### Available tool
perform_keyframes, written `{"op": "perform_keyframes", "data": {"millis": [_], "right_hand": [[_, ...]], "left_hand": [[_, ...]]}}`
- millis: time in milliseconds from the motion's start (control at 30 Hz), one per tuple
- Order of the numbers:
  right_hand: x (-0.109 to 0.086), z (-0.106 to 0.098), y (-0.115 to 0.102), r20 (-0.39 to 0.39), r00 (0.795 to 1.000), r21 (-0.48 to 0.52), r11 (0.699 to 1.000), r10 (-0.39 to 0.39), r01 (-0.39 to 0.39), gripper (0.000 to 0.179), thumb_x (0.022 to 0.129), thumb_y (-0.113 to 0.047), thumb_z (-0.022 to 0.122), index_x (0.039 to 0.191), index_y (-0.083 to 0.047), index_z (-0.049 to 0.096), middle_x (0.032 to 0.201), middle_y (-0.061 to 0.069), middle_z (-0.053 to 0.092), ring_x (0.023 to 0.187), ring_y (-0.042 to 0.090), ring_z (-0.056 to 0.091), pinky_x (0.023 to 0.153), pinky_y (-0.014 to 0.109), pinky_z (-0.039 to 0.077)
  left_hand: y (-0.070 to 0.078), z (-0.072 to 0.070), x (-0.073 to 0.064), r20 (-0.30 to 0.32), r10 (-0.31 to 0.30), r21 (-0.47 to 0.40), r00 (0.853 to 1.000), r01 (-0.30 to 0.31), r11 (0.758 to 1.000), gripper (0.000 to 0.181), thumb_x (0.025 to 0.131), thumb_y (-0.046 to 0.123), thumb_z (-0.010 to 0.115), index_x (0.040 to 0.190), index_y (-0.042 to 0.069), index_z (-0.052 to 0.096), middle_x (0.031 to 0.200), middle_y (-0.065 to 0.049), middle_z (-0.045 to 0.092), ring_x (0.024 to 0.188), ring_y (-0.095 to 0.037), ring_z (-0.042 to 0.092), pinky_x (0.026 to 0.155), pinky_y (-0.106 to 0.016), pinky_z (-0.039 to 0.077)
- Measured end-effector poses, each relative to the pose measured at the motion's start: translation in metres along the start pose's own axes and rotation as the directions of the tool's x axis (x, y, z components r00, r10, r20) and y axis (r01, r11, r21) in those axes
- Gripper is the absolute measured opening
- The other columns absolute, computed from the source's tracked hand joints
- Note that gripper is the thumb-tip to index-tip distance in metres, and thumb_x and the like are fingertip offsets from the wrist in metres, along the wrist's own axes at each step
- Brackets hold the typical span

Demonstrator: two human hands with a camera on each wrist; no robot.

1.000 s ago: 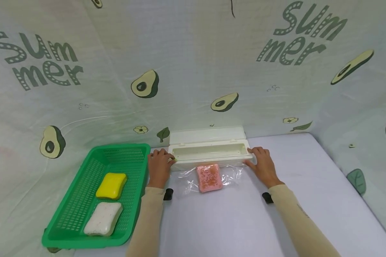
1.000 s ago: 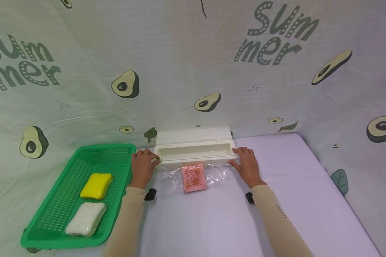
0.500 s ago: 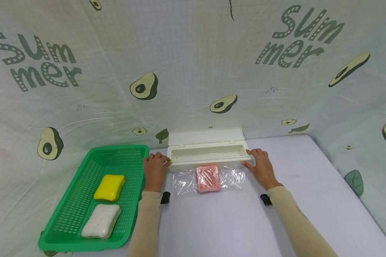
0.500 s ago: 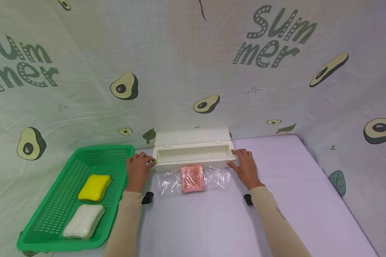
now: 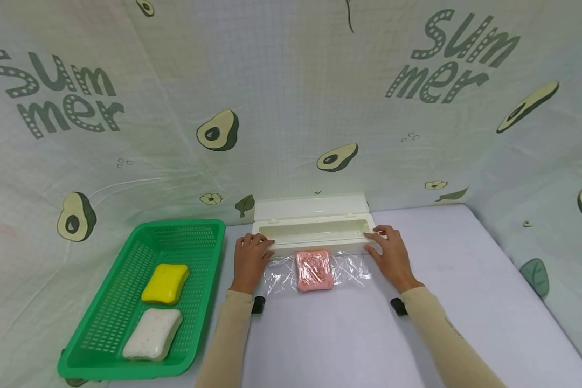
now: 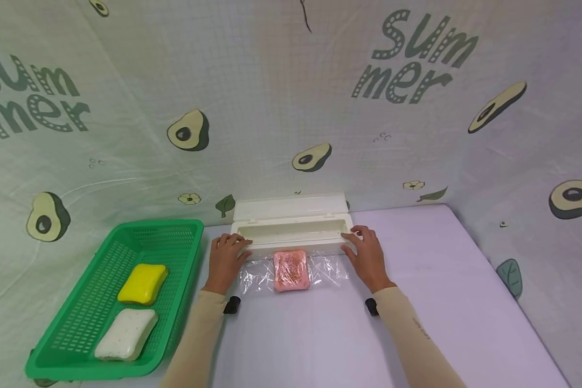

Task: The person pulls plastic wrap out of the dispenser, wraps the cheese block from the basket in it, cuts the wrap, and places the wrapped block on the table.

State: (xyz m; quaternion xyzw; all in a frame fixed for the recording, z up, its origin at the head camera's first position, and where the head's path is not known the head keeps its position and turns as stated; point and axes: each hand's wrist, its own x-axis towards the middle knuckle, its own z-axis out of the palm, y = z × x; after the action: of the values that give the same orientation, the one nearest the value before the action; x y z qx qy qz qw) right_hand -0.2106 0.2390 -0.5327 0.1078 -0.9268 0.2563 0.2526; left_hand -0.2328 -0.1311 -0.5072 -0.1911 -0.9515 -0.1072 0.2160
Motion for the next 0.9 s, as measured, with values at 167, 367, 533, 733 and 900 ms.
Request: {"op": "perform_keyframes", "data": {"millis": [167,367,533,733,900], "right_hand": [[-0.002,0.002,-0.003,-0.053,0.996,0.011,0.998,-0.067,0.067,0.032,0.072,-0.006,0.079,0.102,-0.012,0.071,0.107,0.009,0.055,0.094,0.028,0.048,0.076,0.040,0.039],[-0.002,0.000,-0.008,-0.084,0.985,0.045,0.987,-0.153,0.157,0.023,0.071,0.000,0.078,0.090,-0.010,0.073,0.096,0.003,0.059,0.085,0.023,0.050,0.073,0.035,0.038],[-0.005,-0.004,-0.012,-0.047,0.968,0.101,0.963,-0.246,0.249,0.023,0.069,0.006,0.076,0.086,-0.010,0.073,0.088,-0.001,0.060,0.080,0.018,0.052,0.070,0.032,0.039],[-0.008,-0.006,-0.011,0.020,0.952,0.159,0.941,-0.306,0.299,0.026,0.069,0.009,0.075,0.087,-0.010,0.073,0.089,-0.003,0.059,0.078,0.016,0.051,0.068,0.029,0.039],[-0.010,-0.003,-0.012,0.014,0.961,0.142,0.952,-0.277,0.273,0.027,0.069,0.008,0.076,0.089,-0.011,0.072,0.089,-0.002,0.059,0.079,0.015,0.051,0.067,0.030,0.041]], "left_hand": [[-0.001,0.001,-0.003,-0.083,0.031,0.007,0.996,-0.030,1.000,0.025,0.078,0.027,0.074,0.102,0.024,0.073,0.095,0.006,0.062,0.092,-0.020,0.051,0.088,-0.040,0.036],[-0.001,0.003,-0.006,-0.176,0.059,-0.021,0.983,-0.063,0.998,0.012,0.079,0.024,0.072,0.090,0.021,0.075,0.098,0.004,0.062,0.096,-0.020,0.052,0.089,-0.041,0.037],[0.001,0.000,-0.009,-0.204,0.096,-0.064,0.974,-0.111,0.992,0.007,0.076,0.018,0.075,0.083,0.017,0.074,0.090,0.003,0.061,0.090,-0.021,0.052,0.087,-0.041,0.037],[0.004,0.003,-0.011,-0.119,0.095,-0.038,0.988,-0.101,0.994,0.017,0.078,0.023,0.075,0.094,0.017,0.070,0.091,0.001,0.059,0.090,-0.022,0.051,0.086,-0.040,0.036],[0.005,0.008,-0.006,-0.084,0.074,0.051,0.994,-0.070,0.996,0.034,0.074,0.030,0.078,0.100,0.015,0.062,0.096,-0.001,0.052,0.091,-0.023,0.047,0.084,-0.039,0.037]]}}
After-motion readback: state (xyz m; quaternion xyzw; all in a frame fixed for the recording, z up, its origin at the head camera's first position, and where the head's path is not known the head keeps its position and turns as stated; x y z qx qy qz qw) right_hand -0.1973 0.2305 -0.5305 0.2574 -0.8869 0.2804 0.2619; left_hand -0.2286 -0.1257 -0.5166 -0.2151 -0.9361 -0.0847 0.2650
